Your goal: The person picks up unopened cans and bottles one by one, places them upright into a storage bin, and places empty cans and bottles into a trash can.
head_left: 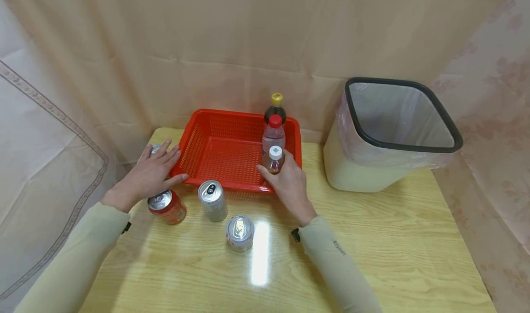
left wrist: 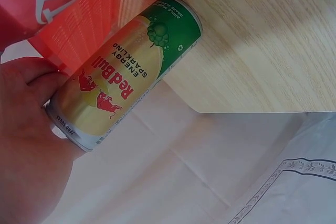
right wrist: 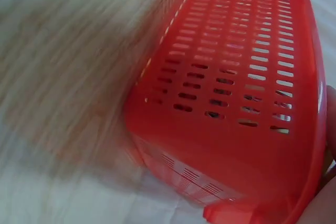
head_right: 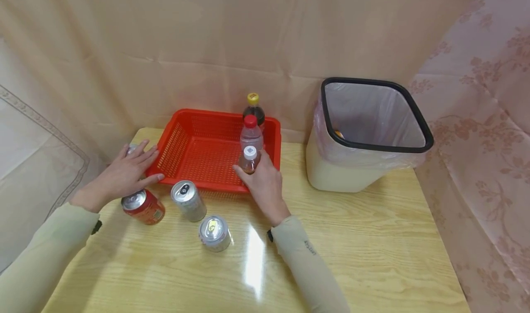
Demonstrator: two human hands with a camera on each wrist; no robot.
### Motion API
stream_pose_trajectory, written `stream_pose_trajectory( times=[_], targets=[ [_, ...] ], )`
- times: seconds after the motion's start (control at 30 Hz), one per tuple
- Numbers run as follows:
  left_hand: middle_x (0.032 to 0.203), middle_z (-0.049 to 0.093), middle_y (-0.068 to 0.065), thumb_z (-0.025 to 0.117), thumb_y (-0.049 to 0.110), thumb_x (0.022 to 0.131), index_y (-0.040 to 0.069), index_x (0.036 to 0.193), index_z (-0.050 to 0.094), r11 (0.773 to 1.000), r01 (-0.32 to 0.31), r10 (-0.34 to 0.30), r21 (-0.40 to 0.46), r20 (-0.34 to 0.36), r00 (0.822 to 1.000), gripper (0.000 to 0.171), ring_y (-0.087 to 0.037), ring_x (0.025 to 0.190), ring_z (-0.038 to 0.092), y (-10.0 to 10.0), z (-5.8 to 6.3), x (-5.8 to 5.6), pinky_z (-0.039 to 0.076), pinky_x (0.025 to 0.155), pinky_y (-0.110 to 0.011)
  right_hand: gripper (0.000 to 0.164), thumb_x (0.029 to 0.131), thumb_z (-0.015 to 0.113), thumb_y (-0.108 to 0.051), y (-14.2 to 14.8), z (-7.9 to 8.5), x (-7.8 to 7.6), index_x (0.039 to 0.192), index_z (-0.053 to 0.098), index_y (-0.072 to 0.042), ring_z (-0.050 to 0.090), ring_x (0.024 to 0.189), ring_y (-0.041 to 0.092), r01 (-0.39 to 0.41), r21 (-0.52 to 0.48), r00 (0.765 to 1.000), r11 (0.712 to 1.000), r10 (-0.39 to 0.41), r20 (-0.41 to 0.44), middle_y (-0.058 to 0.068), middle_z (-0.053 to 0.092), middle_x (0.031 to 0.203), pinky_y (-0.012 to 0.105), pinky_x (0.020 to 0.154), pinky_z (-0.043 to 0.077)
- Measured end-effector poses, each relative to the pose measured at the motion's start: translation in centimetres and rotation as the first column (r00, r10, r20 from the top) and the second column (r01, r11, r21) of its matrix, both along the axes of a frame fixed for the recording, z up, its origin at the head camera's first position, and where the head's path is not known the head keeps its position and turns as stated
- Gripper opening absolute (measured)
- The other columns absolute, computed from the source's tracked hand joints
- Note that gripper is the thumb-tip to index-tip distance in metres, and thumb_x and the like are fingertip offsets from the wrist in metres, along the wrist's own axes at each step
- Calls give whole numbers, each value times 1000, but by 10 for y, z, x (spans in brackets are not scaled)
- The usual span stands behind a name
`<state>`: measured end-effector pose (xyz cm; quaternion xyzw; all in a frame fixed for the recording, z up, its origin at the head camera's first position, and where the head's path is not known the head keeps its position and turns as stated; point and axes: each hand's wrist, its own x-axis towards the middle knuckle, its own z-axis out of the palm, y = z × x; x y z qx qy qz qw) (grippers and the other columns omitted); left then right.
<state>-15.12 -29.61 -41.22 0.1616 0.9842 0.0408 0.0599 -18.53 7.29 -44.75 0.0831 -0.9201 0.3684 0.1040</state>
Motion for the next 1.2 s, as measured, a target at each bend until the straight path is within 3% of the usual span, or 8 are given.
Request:
stream_pose_trajectory(
  times=[0.2,0.3,0.4,0.47,0.6,0.83,1.0,1.2],
  targets=[
    [164,29,-24,54,60,102,-2,158,35,1000,5,-5,-1,0,1000,85,-43,157,6,3,1,-1,0,121,-69,71,88,77,-57,0,0,-2,126,53,-2,68,88,30,-3,145,997,989,14,-78,11,65,104,47,76,61],
    [165,29,-24,53,60,102,-2,158,35,1000,7,-7,1,5,1000,86,-43,157,5,4,2,-2,-1,121,-69,76,89,74,-61,2,1,-4,128,53,1,67,109,39,22,238,994,971,5,-113,19,67,115,51,95,57],
    [164,29,-25,54,60,102,-2,158,35,1000,6,-6,-4,0,1000,85,-43,157,6,3,2,-1,1,121,-69,86,89,70,-66,5,1,-5,134,53,6,52,135,46,54,301,992,952,-18,-122,28,61,134,53,116,40],
    [164,30,-25,54,59,102,-2,158,36,1000,6,-6,-8,-6,1000,85,-43,157,7,3,2,-1,2,121,-70,91,88,69,-67,7,1,-6,137,53,8,44,142,47,64,307,993,950,-30,-111,31,57,141,53,121,31],
    [164,30,-25,55,58,102,-2,157,36,1000,8,-8,-10,-11,1000,84,-44,157,8,2,2,-1,3,121,-70,98,88,69,-68,10,-1,-7,145,46,8,41,145,46,37,270,998,962,-23,-55,31,51,147,52,122,30],
    [165,28,-24,54,59,102,-2,158,35,1000,4,-4,3,0,1000,85,-43,157,6,1,0,0,0,121,-70,125,81,72,-75,22,-4,-5,165,13,-5,22,156,37,-53,75,990,996,43,132,20,25,168,57,122,26],
    [165,28,-24,54,59,102,-2,158,35,1000,6,-6,-3,-3,1000,85,-43,157,5,0,0,0,0,121,-69,125,81,73,-72,39,-8,-3,167,8,-10,13,159,31,-138,40,987,990,134,93,14,17,172,55,125,19],
    [165,28,-25,55,58,102,-2,158,35,1000,5,-5,-4,3,1000,85,-43,157,5,1,2,1,1,121,-70,117,87,61,-76,61,-13,1,167,10,-7,7,159,31,-207,179,978,962,202,45,15,12,173,54,126,17]
  ],
)
